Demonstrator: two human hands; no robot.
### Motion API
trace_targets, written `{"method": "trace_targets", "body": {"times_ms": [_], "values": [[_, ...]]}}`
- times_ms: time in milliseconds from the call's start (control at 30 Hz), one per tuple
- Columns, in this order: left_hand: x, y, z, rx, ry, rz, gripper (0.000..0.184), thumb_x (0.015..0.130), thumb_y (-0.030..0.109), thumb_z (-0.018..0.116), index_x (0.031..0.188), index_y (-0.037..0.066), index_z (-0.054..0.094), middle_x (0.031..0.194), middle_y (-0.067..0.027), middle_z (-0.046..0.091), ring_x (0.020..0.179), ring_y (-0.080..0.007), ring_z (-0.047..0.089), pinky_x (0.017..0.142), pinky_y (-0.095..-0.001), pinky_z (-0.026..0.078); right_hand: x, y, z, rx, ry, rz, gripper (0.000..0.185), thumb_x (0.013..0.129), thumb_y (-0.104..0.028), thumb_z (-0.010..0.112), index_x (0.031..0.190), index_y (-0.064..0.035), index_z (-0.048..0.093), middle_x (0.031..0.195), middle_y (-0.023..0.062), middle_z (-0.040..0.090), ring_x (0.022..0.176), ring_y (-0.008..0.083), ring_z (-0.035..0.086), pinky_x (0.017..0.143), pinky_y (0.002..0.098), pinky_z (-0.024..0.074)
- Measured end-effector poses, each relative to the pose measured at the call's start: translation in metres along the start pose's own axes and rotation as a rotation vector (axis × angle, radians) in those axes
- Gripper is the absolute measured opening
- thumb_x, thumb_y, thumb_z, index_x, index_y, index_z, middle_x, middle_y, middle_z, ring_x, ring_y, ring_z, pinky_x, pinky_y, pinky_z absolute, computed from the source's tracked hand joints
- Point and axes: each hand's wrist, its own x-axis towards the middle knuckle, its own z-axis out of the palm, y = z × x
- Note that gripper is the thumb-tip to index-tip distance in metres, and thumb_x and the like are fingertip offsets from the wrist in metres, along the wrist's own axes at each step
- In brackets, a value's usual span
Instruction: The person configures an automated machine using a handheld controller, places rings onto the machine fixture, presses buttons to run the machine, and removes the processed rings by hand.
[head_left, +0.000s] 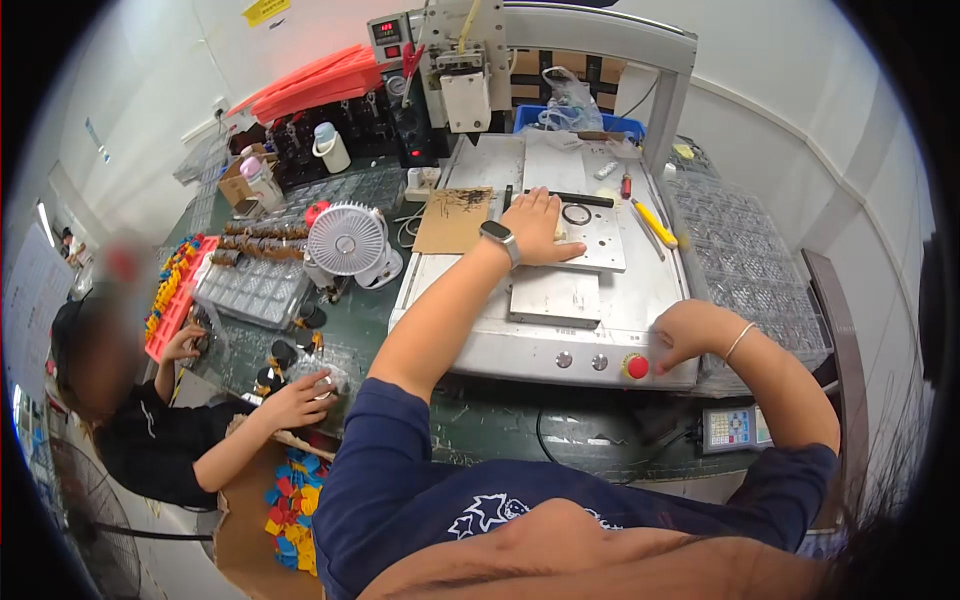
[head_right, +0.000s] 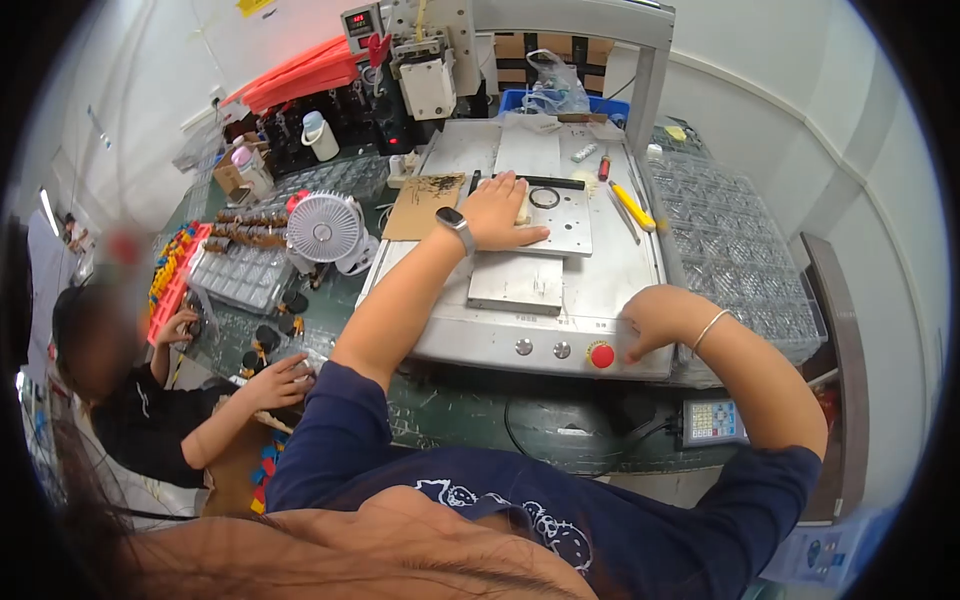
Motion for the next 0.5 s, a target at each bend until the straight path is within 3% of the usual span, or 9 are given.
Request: {"method": "trace_targets", "body": {"times_ms": [133, 167, 233, 300, 367, 400, 433, 467, 500], "values": [[-0.010, 0.000, 0.000, -0.047, 0.089, 0.040, 0.089, 0.085, 0.063, 0.047, 0.136, -0.009, 0.037, 0.140, -0.0296, 0.039, 0.135, -0.0386, 0.034, 0.114, -0.0444, 0.021, 0.007, 0.012, -0.005, 0.130, -0.088, -0.028, 0.052, 0.061, -0.050, 0.076, 0.082, -0.0025, 0.071, 0.079, 0.0171, 0.068, 0.078, 0.0328, 0.065, 0.068, 0.0427, 0.0498], [-0.014, 0.003, 0.004, -0.016, 0.166, 0.062, 0.080, 0.088, 0.057, 0.049, 0.135, -0.007, 0.040, 0.138, -0.0255, 0.044, 0.133, -0.0364, 0.038, 0.114, -0.0491, 0.020, 0.008, 0.004, -0.009, 0.007, -0.111, -0.038, 0.051, 0.061, -0.049, 0.077, 0.083, -0.0030, 0.071, 0.079, 0.0169, 0.067, 0.077, 0.0328, 0.065, 0.068, 0.0426, 0.0498], [-0.028, 0.010, -0.001, 0.041, 0.236, 0.113, 0.079, 0.087, 0.055, 0.051, 0.135, -0.006, 0.040, 0.138, -0.0237, 0.045, 0.132, -0.0350, 0.039, 0.113, -0.0522, 0.018, 0.010, -0.009, -0.017, -0.109, -0.136, -0.042, 0.051, 0.062, -0.048, 0.077, 0.085, -0.0036, 0.071, 0.078, 0.0167, 0.067, 0.077, 0.0328, 0.065, 0.067, 0.0425, 0.0498], [-0.034, 0.016, -0.005, 0.084, 0.334, 0.165, 0.078, 0.086, 0.054, 0.054, 0.138, -0.001, 0.037, 0.137, -0.0184, 0.047, 0.132, -0.0311, 0.040, 0.111, -0.0606, 0.013, 0.008, -0.017, -0.027, -0.231, -0.145, -0.047, 0.047, 0.069, -0.050, 0.075, 0.085, -0.0059, 0.068, 0.076, 0.0139, 0.066, 0.073, 0.0329, 0.063, 0.067, 0.0412, 0.0489], [-0.032, 0.015, -0.002, 0.093, 0.398, 0.186, 0.077, 0.085, 0.053, 0.055, 0.137, -0.001, 0.039, 0.136, -0.0181, 0.048, 0.132, -0.0312, 0.040, 0.110, -0.0619, 0.012, 0.007, -0.032, -0.060, -0.107, 0.125, -0.170, 0.044, 0.077, -0.046, 0.071, 0.089, -0.0042, 0.067, 0.085, 0.0135, 0.067, 0.080, 0.0306, 0.063, 0.073, 0.0386, 0.0499], [-0.030, 0.014, 0.000, 0.109, 0.457, 0.201, 0.077, 0.084, 0.052, 0.056, 0.136, -0.001, 0.040, 0.134, -0.0177, 0.049, 0.132, -0.0314, 0.039, 0.110, -0.0631, 0.011, -0.007, -0.063, -0.100, 0.220, 0.224, -0.211, 0.039, 0.086, -0.041, 0.064, 0.097, -0.0031, 0.066, 0.095, 0.0126, 0.068, 0.090, 0.0261, 0.064, 0.079, 0.0369, 0.0498], [-0.029, 0.012, 0.002, 0.124, 0.483, 0.208, 0.075, 0.082, 0.050, 0.058, 0.135, -0.001, 0.042, 0.134, -0.0171, 0.049, 0.132, -0.0318, 0.038, 0.110, -0.0635, 0.010, -0.015, -0.076, -0.108, 0.756, 0.457, -0.521, 0.041, 0.092, -0.038, 0.058, 0.107, 0.0001, 0.063, 0.101, 0.0139, 0.066, 0.095, 0.0247, 0.063, 0.086, 0.0376, 0.0485], [-0.018, 0.005, 0.026, -0.578, 0.500, 0.287, 0.074, 0.082, 0.049, 0.059, 0.134, 0.000, 0.043, 0.133, -0.0169, 0.049, 0.132, -0.0320, 0.038, 0.110, -0.0636, 0.010, -0.027, -0.100, -0.118, 1.170, 0.520, -0.895, 0.059, 0.097, -0.047, 0.043, 0.121, 0.0058, 0.054, 0.110, 0.0187, 0.062, 0.100, 0.0272, 0.062, 0.093, 0.0408, 0.0457], [-0.015, 0.005, 0.034, -0.581, 0.562, 0.287, 0.072, 0.081, 0.048, 0.060, 0.133, 0.000, 0.044, 0.132, -0.0167, 0.050, 0.132, -0.0320, 0.038, 0.110, -0.0634, 0.011, -0.051, -0.122, -0.136, 1.329, 0.474, -0.971, 0.082, 0.095, -0.062, 0.029, 0.128, 0.0110, 0.045, 0.113, 0.0243, 0.060, 0.103, 0.0306, 0.061, 0.097, 0.0419, 0.0434]]}}
